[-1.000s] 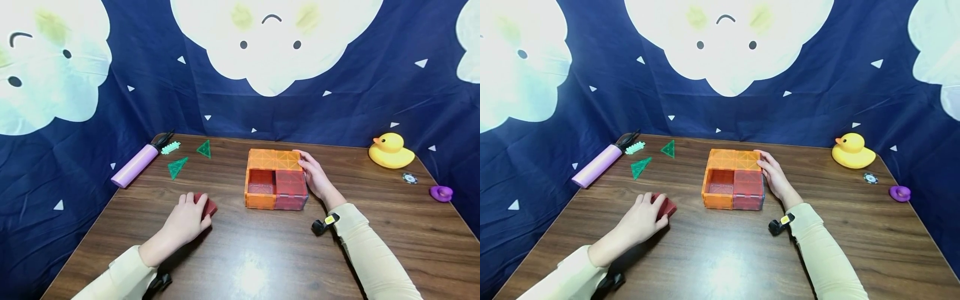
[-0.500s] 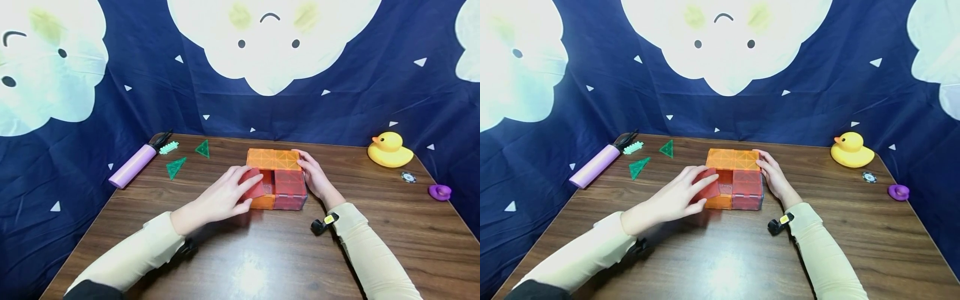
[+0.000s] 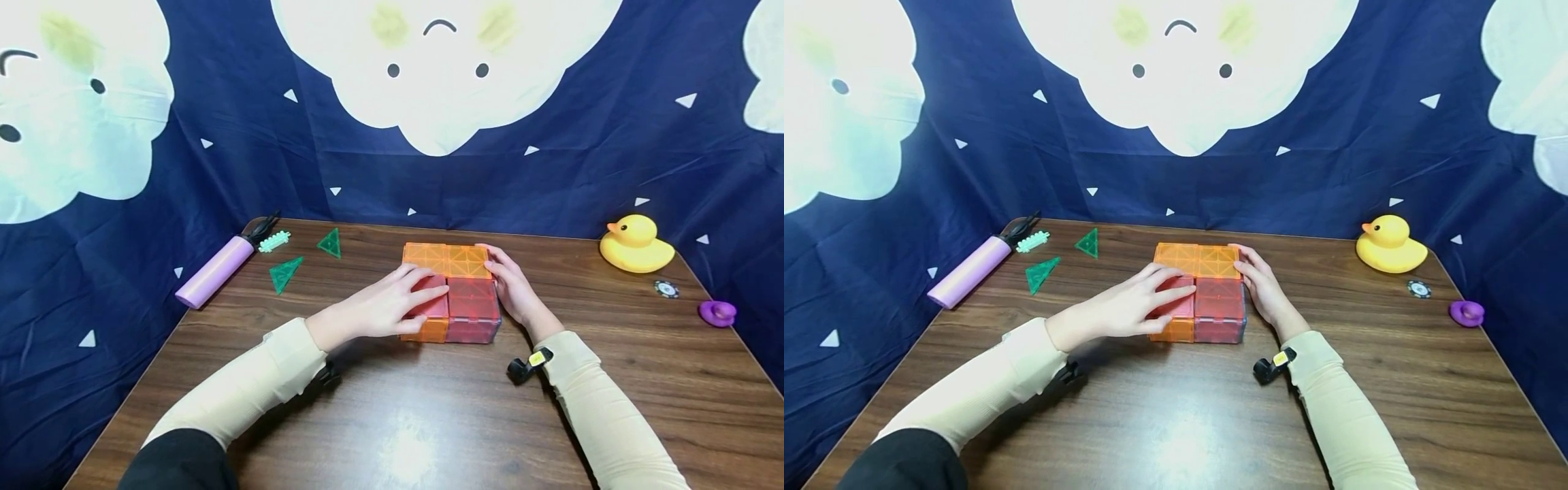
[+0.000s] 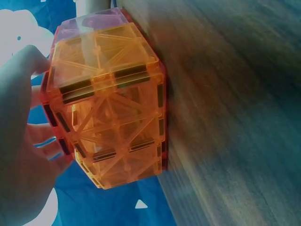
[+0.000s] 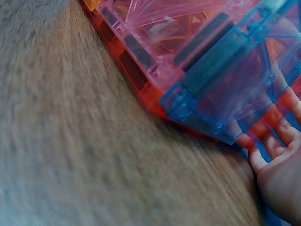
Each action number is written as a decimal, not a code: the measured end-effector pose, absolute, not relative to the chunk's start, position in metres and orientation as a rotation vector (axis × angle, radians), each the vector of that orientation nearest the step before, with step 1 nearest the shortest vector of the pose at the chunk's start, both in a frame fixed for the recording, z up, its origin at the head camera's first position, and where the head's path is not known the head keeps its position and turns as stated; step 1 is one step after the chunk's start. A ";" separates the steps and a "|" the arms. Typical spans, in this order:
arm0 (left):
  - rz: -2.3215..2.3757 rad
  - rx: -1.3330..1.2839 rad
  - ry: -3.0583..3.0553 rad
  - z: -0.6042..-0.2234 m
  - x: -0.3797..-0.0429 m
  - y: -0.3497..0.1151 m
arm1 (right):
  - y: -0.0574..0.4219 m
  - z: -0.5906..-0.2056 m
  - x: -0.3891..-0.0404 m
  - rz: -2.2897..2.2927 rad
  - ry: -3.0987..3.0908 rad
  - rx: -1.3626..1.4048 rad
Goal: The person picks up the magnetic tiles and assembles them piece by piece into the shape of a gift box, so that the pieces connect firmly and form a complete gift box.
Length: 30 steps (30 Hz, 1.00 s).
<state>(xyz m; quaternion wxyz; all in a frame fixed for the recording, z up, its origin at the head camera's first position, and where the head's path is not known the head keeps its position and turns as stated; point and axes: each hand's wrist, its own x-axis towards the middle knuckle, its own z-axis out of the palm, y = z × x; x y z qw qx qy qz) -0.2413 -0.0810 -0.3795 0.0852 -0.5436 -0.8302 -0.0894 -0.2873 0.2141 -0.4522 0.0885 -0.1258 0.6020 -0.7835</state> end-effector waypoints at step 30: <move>-1.559 -0.738 -2.888 -0.416 -0.219 -0.107 | 0.225 -0.447 -0.273 -2.349 1.779 -0.425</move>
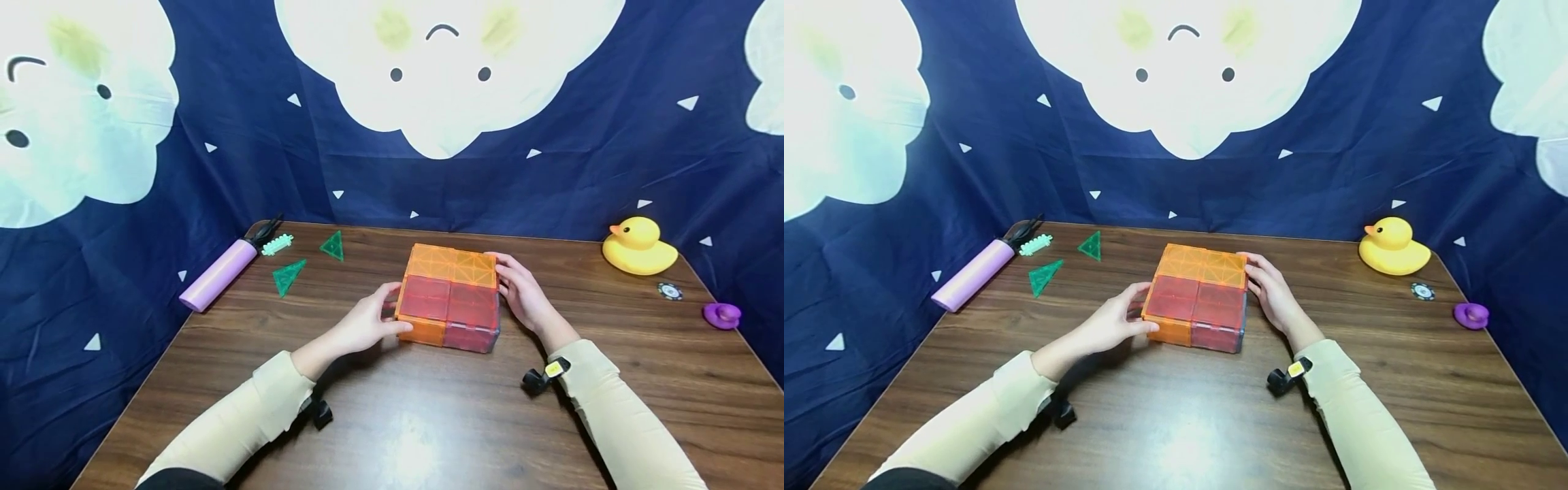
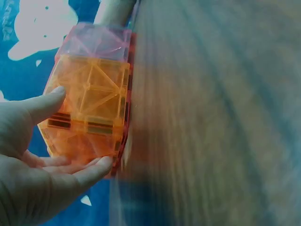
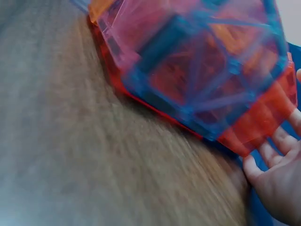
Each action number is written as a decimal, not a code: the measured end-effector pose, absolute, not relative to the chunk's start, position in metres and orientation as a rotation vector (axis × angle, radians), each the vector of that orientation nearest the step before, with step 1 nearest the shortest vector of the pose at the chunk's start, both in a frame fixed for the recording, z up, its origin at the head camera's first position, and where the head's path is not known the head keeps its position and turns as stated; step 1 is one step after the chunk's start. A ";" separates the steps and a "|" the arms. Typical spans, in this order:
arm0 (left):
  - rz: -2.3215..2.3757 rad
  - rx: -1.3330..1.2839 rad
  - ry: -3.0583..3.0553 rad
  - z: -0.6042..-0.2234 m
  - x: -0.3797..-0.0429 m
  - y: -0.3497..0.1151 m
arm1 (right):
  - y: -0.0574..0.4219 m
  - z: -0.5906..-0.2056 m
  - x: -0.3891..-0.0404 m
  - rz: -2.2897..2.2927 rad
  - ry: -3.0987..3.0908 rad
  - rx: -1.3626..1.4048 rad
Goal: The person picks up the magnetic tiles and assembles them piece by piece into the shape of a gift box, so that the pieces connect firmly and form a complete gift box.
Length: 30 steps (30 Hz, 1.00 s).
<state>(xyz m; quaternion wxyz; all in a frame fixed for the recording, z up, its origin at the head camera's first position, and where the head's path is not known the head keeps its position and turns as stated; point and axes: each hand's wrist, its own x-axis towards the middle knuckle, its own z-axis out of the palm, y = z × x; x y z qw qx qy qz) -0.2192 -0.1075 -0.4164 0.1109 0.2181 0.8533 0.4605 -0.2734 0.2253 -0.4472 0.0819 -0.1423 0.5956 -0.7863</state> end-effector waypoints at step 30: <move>2.024 0.127 1.915 -0.431 -0.258 -0.088 | 0.269 -0.438 -0.176 -2.057 1.757 -0.710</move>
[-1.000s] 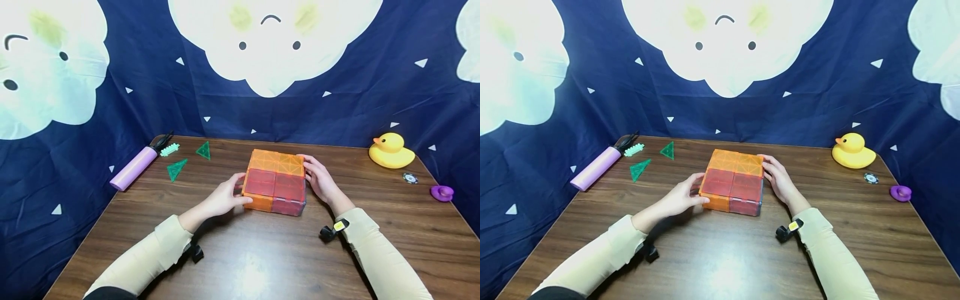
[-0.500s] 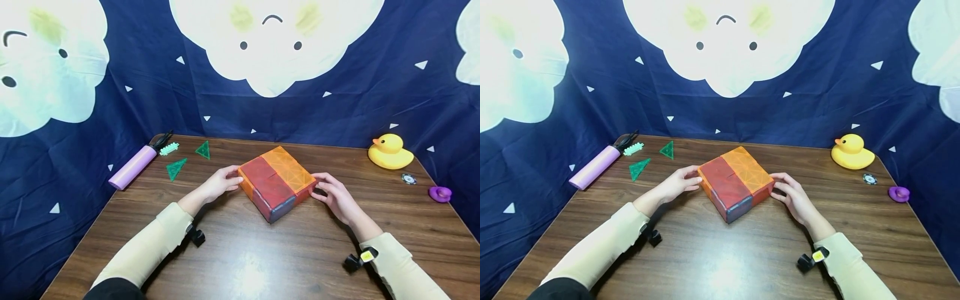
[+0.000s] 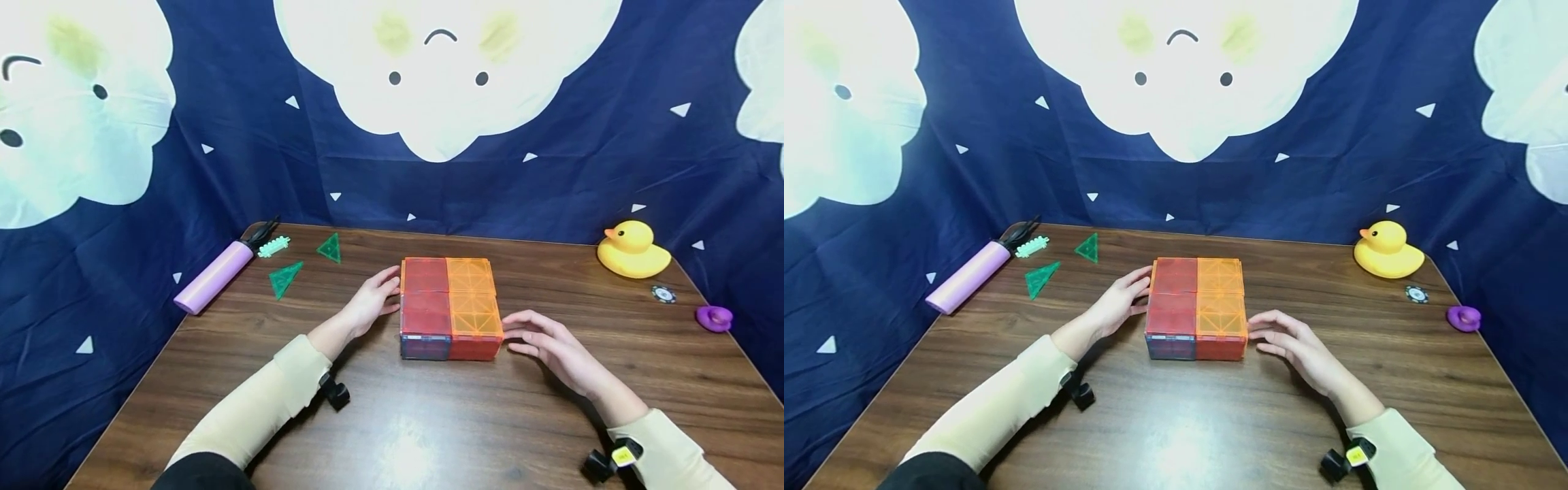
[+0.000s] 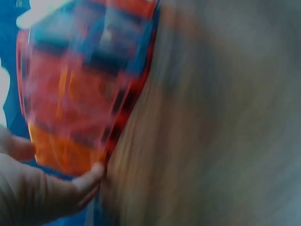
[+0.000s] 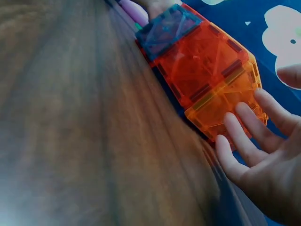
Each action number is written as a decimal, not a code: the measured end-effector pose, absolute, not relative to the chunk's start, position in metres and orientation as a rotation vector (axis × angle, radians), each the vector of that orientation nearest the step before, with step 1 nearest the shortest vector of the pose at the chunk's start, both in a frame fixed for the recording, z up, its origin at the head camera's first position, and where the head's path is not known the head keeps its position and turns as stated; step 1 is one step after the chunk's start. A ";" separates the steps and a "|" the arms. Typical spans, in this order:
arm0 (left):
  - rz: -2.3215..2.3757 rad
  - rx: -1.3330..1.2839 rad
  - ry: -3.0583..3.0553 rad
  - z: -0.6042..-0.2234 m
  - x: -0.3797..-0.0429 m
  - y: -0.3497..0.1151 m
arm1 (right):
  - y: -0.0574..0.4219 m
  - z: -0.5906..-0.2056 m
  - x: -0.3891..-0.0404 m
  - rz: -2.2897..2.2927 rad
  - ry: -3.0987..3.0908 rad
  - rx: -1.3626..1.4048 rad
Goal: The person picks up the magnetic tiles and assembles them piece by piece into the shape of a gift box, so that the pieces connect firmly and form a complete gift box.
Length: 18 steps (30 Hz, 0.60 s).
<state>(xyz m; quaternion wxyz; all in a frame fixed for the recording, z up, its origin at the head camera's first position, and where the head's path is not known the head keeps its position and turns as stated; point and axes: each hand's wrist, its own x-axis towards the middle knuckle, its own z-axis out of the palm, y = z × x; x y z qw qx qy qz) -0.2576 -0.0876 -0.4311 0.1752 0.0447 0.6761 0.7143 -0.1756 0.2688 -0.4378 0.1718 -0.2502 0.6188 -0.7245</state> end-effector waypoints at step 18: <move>1.995 0.230 1.936 -0.422 -0.211 -0.074 | 0.214 -0.431 -0.245 -2.165 2.023 -0.339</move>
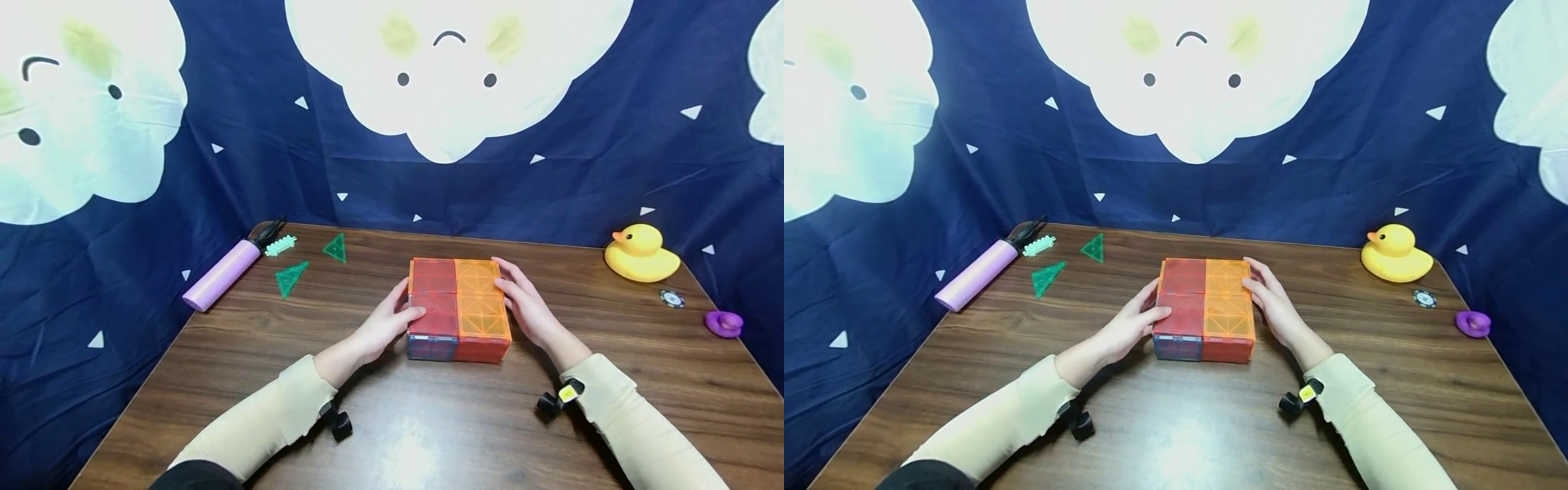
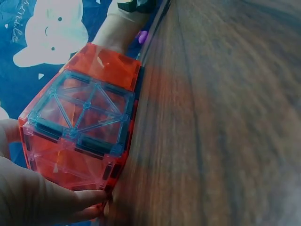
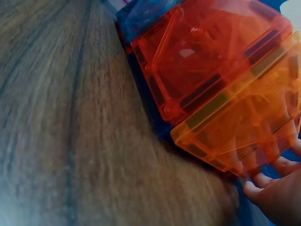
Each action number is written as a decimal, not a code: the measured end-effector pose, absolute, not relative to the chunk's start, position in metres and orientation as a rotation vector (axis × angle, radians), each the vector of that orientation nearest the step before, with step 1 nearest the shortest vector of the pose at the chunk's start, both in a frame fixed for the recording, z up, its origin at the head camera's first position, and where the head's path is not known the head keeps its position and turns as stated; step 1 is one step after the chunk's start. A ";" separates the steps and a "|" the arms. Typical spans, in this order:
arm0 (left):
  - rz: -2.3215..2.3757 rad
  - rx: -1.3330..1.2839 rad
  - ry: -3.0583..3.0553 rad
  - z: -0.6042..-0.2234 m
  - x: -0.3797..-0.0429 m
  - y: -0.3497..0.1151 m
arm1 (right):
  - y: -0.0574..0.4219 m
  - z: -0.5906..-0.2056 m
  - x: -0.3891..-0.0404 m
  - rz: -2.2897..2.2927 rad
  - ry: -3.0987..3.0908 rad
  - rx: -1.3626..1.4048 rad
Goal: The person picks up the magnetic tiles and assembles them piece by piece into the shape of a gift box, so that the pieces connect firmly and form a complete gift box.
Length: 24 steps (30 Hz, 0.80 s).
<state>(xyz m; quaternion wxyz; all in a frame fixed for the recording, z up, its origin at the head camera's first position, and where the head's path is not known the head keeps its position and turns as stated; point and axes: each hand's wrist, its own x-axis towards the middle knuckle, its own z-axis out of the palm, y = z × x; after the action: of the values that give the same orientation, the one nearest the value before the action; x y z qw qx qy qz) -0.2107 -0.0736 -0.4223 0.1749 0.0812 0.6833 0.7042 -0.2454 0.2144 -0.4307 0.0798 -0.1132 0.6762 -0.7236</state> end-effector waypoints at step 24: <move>1.167 -0.329 3.257 -0.410 -0.276 -0.252 | 0.226 -0.439 -0.245 -2.265 1.937 -0.320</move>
<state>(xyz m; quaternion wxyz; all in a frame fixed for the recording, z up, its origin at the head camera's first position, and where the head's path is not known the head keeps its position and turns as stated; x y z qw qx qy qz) -0.2762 -0.2515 -0.4098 -0.1662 -0.0933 0.9242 0.3310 -0.2450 0.2261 -0.4385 0.0721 -0.1065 0.6447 -0.7536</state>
